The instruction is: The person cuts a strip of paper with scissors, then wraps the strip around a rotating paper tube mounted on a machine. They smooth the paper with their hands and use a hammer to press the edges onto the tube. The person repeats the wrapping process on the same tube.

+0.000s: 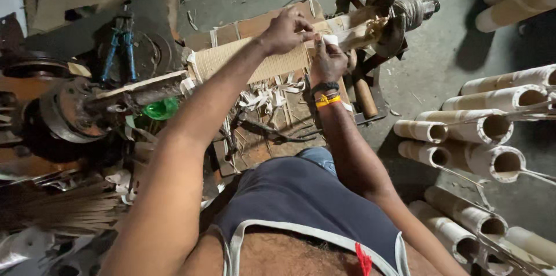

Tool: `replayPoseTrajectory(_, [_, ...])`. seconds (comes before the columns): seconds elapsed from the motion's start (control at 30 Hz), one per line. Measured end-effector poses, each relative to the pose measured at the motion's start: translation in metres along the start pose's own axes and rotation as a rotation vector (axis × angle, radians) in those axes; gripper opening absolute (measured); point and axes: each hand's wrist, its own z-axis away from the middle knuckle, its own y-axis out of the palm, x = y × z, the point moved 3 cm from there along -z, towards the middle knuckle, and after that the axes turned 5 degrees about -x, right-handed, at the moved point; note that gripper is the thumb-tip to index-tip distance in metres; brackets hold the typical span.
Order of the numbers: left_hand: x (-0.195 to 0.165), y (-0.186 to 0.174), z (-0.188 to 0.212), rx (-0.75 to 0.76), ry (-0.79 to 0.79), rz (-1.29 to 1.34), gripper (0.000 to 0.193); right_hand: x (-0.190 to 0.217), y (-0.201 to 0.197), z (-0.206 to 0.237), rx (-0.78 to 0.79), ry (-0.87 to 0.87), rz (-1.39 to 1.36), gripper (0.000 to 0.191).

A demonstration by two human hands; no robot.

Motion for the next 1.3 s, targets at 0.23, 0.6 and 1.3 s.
replayPoseTrajectory(0.23, [-0.007,0.005,-0.005,0.104,-0.172,-0.294,0.026,-0.019,-0.008,-0.012,-0.038,0.165,0.065,0.046])
replayPoseTrajectory(0.6, [0.01,0.008,-0.011,0.071,-0.094,-0.272,0.029,0.048,-0.042,0.011,0.189,-1.142,0.79,0.038])
replayPoseTrajectory(1.3, [-0.006,0.002,-0.006,0.051,-0.107,-0.073,0.022,-0.004,-0.026,-0.012,0.624,0.664,-0.224,0.022])
